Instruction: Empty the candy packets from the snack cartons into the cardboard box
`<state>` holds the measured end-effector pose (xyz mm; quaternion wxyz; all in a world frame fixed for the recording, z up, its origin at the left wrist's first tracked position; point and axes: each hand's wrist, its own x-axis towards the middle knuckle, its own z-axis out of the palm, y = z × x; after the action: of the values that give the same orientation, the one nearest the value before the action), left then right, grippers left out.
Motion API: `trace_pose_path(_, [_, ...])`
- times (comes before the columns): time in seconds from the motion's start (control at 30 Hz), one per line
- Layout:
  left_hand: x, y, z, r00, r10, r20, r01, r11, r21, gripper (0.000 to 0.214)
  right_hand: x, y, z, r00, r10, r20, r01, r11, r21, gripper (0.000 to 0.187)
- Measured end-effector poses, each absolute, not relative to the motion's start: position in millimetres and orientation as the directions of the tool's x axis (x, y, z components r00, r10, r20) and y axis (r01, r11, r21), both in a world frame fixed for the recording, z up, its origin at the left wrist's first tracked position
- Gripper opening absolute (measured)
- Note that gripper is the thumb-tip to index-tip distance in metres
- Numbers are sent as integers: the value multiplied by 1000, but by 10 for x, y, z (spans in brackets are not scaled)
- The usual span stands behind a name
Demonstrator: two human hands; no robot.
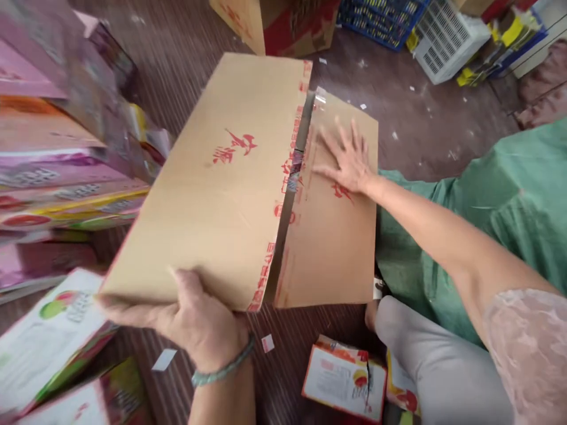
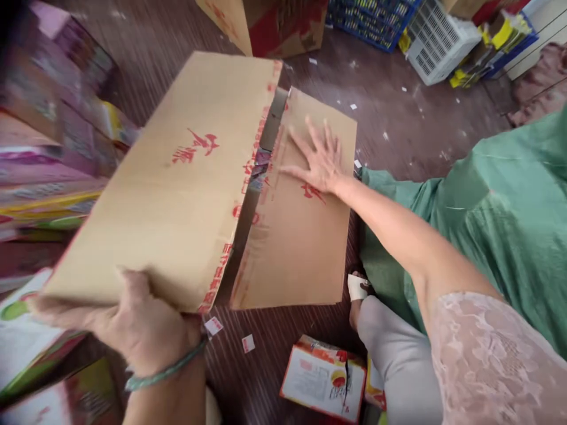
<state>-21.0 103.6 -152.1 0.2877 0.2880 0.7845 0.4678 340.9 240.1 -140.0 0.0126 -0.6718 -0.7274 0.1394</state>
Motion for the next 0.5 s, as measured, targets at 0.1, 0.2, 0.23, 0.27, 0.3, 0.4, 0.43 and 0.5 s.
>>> trace_pose_path(0.1, [-251,939,-1488,-671,707,-222,196,458,867,137,3599,3039,-1528,32,991,-131,954,-70,-292,108])
trace_pose_path(0.2, [-146,823,-1377,-683,699,-210,271,510,816,140,3671,3442,-1587,229,965,-128,886,-261,-383,103])
trace_pose_path(0.23, [-72,776,-1322,-680,701,-214,277,516,811,140,3676,3527,-1601,279,952,-129,863,-308,-402,103])
trace_pose_path(0.27, [18,728,-1257,-677,696,-240,262,533,805,141,3674,3593,-1615,315,940,-131,845,-340,-413,103])
trace_pose_path(0.3, [116,682,-1188,-676,677,-290,229,567,791,140,3668,3644,-1630,333,933,-136,836,-359,-415,103])
trace_pose_path(0.4, [391,602,-1009,-699,534,-476,89,725,683,130,3616,3754,-1690,327,926,-189,851,-375,-367,101])
trace_pose_path(0.43, [457,607,-977,-727,464,-506,42,766,642,123,3587,3780,-1707,321,924,-210,858,-377,-347,100])
trace_pose_path(0.5, [561,673,-958,-806,345,-480,-16,799,601,105,3510,3808,-1704,303,924,-232,866,-368,-337,99])
